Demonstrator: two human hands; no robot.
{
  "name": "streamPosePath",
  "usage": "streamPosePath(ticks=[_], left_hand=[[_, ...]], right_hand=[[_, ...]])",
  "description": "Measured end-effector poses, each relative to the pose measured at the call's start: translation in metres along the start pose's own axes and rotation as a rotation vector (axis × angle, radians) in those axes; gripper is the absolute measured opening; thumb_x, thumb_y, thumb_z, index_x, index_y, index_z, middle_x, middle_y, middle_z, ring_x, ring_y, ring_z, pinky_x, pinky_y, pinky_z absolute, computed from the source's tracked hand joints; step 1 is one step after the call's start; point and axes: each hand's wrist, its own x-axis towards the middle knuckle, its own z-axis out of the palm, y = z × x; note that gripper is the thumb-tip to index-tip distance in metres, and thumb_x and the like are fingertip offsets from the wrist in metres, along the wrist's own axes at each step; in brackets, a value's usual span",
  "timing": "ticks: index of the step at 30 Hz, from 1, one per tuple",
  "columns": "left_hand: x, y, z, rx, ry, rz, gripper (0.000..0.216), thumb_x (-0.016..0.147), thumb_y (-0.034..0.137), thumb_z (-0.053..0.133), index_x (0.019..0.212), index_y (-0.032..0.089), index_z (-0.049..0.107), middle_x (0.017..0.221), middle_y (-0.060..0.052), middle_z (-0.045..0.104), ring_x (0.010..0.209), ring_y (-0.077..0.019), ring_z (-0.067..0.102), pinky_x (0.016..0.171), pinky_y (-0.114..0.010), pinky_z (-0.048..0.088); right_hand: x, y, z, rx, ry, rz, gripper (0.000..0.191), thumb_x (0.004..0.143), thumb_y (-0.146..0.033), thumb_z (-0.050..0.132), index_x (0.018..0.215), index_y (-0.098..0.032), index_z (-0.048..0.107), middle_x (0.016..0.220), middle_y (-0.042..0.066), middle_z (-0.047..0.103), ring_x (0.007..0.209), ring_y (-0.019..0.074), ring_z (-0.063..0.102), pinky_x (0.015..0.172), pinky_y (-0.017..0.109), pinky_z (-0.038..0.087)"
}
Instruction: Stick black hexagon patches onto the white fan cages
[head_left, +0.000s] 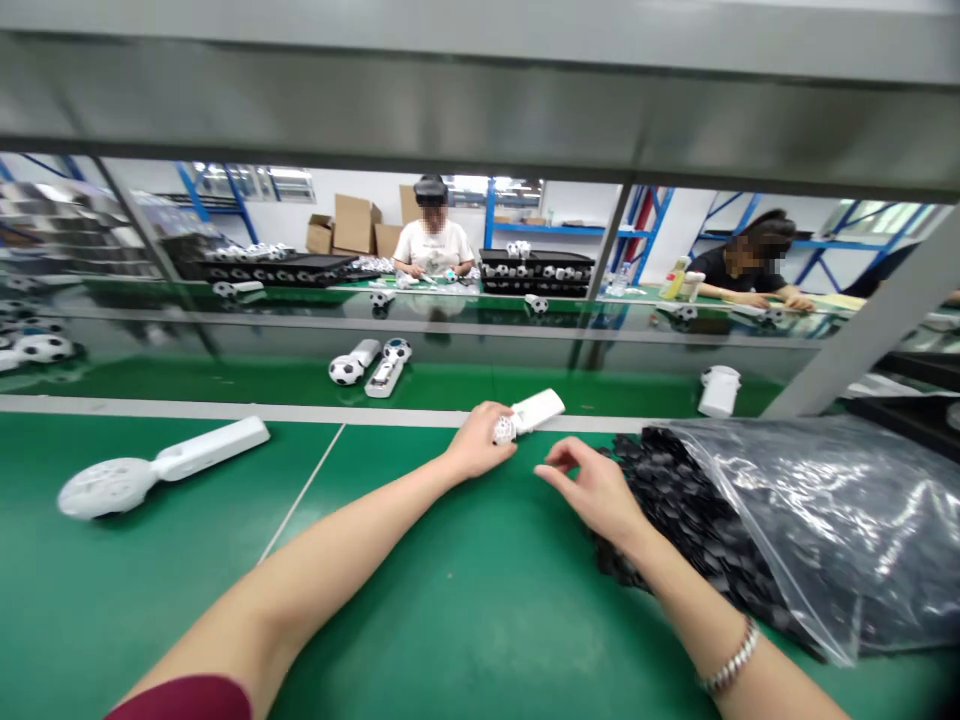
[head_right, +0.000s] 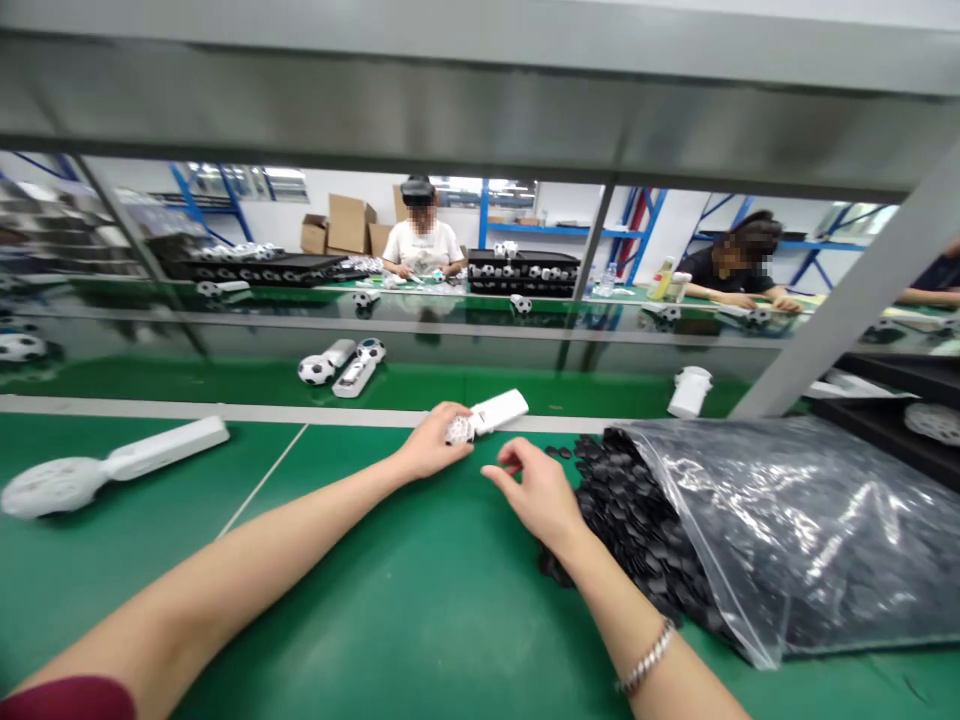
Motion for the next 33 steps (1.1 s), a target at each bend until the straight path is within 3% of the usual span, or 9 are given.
streamPosePath(ticks=[3, 7, 12, 14, 17, 19, 22, 27, 33], left_hand=[[0.022, -0.032, -0.011, 0.101, 0.095, -0.116, 0.070, 0.064, 0.033, 0.067, 0.124, 0.012, 0.038, 0.125, -0.015, 0.045, 0.115, -0.0268, 0.043, 0.095, -0.037, 0.037], [0.002, -0.072, -0.062, 0.258, 0.177, -0.221, 0.077, 0.062, 0.041, 0.066, 0.127, 0.012, 0.036, 0.130, -0.013, 0.043, 0.122, -0.0251, 0.036, 0.101, -0.035, 0.029], [-0.099, -0.122, -0.194, 0.500, 0.346, -0.545, 0.076, 0.064, 0.053, 0.055, 0.123, 0.006, 0.041, 0.127, -0.020, 0.043, 0.119, -0.0350, 0.035, 0.097, -0.049, 0.028], [-0.151, -0.147, -0.249, 0.616, 0.413, -0.784, 0.088, 0.056, 0.064, 0.055, 0.123, 0.008, 0.041, 0.129, -0.024, 0.039, 0.117, -0.0480, 0.028, 0.085, -0.064, 0.027], [-0.220, -0.183, -0.298, 0.548, 0.190, -1.176, 0.100, 0.039, 0.079, 0.054, 0.117, 0.016, 0.047, 0.123, -0.017, 0.051, 0.111, -0.0416, 0.041, 0.086, -0.052, 0.035], [-0.249, -0.192, -0.304, 0.317, 0.097, -1.104, 0.099, 0.040, 0.079, 0.055, 0.121, 0.023, 0.040, 0.111, -0.007, 0.060, 0.097, -0.0287, 0.054, 0.082, -0.039, 0.042], [-0.257, -0.174, -0.285, 0.245, 0.145, -1.059, 0.080, 0.055, 0.077, 0.049, 0.118, 0.028, 0.038, 0.089, 0.003, 0.065, 0.080, -0.0200, 0.058, 0.077, -0.034, 0.044], [-0.206, -0.111, -0.250, 0.270, 0.153, -0.756, 0.049, 0.068, 0.060, 0.054, 0.102, 0.026, 0.048, 0.093, 0.005, 0.063, 0.096, -0.0200, 0.055, 0.087, -0.032, 0.040], [-0.145, -0.082, -0.205, 0.281, -0.135, -0.432, 0.070, 0.065, 0.041, 0.061, 0.128, 0.023, 0.035, 0.123, -0.004, 0.047, 0.110, -0.0252, 0.047, 0.088, -0.031, 0.041]], right_hand=[[-0.002, 0.020, -0.021, -0.446, 0.057, 0.053, 0.023, 0.079, -0.032, 0.053, 0.096, -0.017, 0.054, 0.096, 0.009, 0.059, 0.091, 0.0237, 0.054, 0.076, 0.033, 0.043], [-0.004, 0.040, -0.041, -0.797, -0.158, 0.273, 0.028, 0.081, -0.029, 0.049, 0.105, -0.018, 0.056, 0.104, 0.013, 0.057, 0.095, 0.0326, 0.053, 0.069, 0.040, 0.044], [-0.003, 0.038, -0.045, -0.782, -0.353, 0.315, 0.021, 0.081, -0.016, 0.043, 0.093, -0.018, 0.060, 0.094, 0.011, 0.062, 0.089, 0.0279, 0.060, 0.067, 0.035, 0.044], [-0.002, 0.033, -0.044, -0.784, -0.366, 0.311, 0.020, 0.080, -0.012, 0.041, 0.088, -0.016, 0.059, 0.090, 0.012, 0.063, 0.087, 0.0273, 0.061, 0.066, 0.035, 0.043], [-0.001, 0.028, -0.043, -0.801, -0.392, 0.331, 0.022, 0.078, -0.008, 0.038, 0.082, -0.016, 0.059, 0.088, 0.012, 0.064, 0.083, 0.0282, 0.062, 0.063, 0.034, 0.042], [-0.001, 0.026, -0.042, -0.811, -0.394, 0.335, 0.026, 0.077, -0.006, 0.035, 0.081, -0.016, 0.059, 0.087, 0.013, 0.064, 0.081, 0.0284, 0.063, 0.061, 0.034, 0.042], [-0.002, 0.025, -0.040, -0.825, -0.383, 0.297, 0.032, 0.076, -0.002, 0.032, 0.083, -0.016, 0.060, 0.086, 0.013, 0.063, 0.080, 0.0275, 0.063, 0.060, 0.033, 0.041], [-0.005, 0.023, -0.037, -0.756, -0.304, 0.202, 0.025, 0.077, -0.005, 0.039, 0.087, -0.016, 0.060, 0.090, 0.013, 0.061, 0.080, 0.0244, 0.062, 0.061, 0.029, 0.039], [-0.008, 0.017, -0.039, -0.668, -0.298, 0.208, 0.018, 0.076, -0.012, 0.044, 0.079, -0.019, 0.060, 0.083, 0.009, 0.063, 0.078, 0.0229, 0.060, 0.058, 0.028, 0.035]])
